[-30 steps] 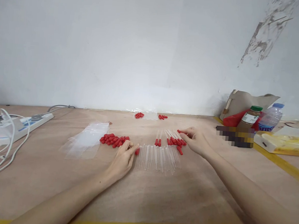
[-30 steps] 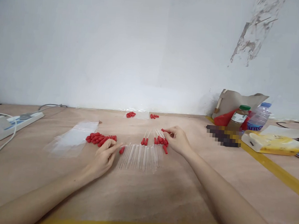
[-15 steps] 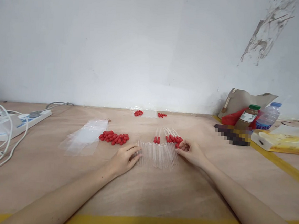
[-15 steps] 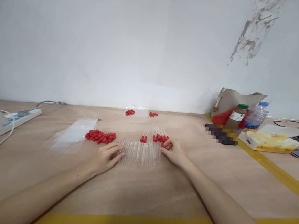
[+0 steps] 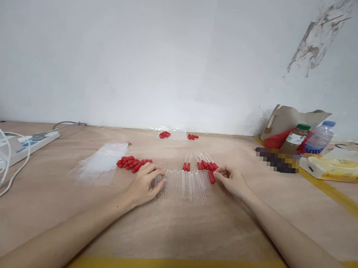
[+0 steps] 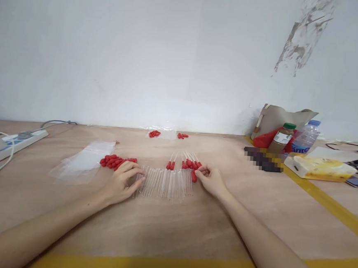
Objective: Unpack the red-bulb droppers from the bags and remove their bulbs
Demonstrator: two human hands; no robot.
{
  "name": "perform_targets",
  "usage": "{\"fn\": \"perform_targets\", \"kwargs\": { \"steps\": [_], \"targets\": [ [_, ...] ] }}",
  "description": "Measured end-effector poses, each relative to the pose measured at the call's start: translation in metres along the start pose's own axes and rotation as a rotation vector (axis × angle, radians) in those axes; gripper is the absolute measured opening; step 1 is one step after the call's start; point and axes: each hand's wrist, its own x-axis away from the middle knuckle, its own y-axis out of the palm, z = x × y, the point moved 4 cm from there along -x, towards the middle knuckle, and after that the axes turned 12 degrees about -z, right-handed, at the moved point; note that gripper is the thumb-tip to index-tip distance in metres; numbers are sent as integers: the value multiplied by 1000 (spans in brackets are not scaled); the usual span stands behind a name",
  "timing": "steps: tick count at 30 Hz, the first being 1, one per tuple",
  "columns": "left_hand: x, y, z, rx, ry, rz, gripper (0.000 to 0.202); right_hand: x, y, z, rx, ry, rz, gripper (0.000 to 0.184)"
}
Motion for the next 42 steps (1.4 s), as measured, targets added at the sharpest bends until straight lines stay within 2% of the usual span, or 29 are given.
{"fn": "perform_targets", "kwargs": {
  "steps": [3,5,10,14,17,21,25,26,28,30,33,38,42],
  "targets": [
    [-29,5,0,-20,-140,-148,14,-3,-1,7,0,6,33,24],
    [-53,15,-4,-23,-345,-308,15,-3,-2,10,1,8,54,24],
    [-108,41,-7,-21,-577,-452,21,-2,0,13,15,-6,62,23],
    [-122,59,-10,-4,-666,-543,21,0,1,10,24,-15,63,20],
    [-122,59,-12,29,-659,-555,26,1,1,7,26,-16,51,20],
    [-110,34,-12,34,-585,-428,19,3,2,3,14,-12,60,21],
    [-68,0,-5,9,-414,-263,18,10,2,-12,38,-88,127,25],
    [-54,-6,-4,-3,-347,-226,15,13,2,-20,77,-143,175,26],
    [-26,-17,3,-106,-99,-81,13,23,1,-40,182,-293,271,26],
    [-1,-18,6,-158,57,-9,11,33,6,-61,284,-453,283,26],
    [22,-10,8,-118,161,34,4,45,24,-85,442,-619,152,30],
    [29,3,18,-26,213,61,9,60,57,-97,694,-769,41,25],
    [29,6,22,1,263,55,15,66,74,-96,738,-836,-3,19]
  ]
}}
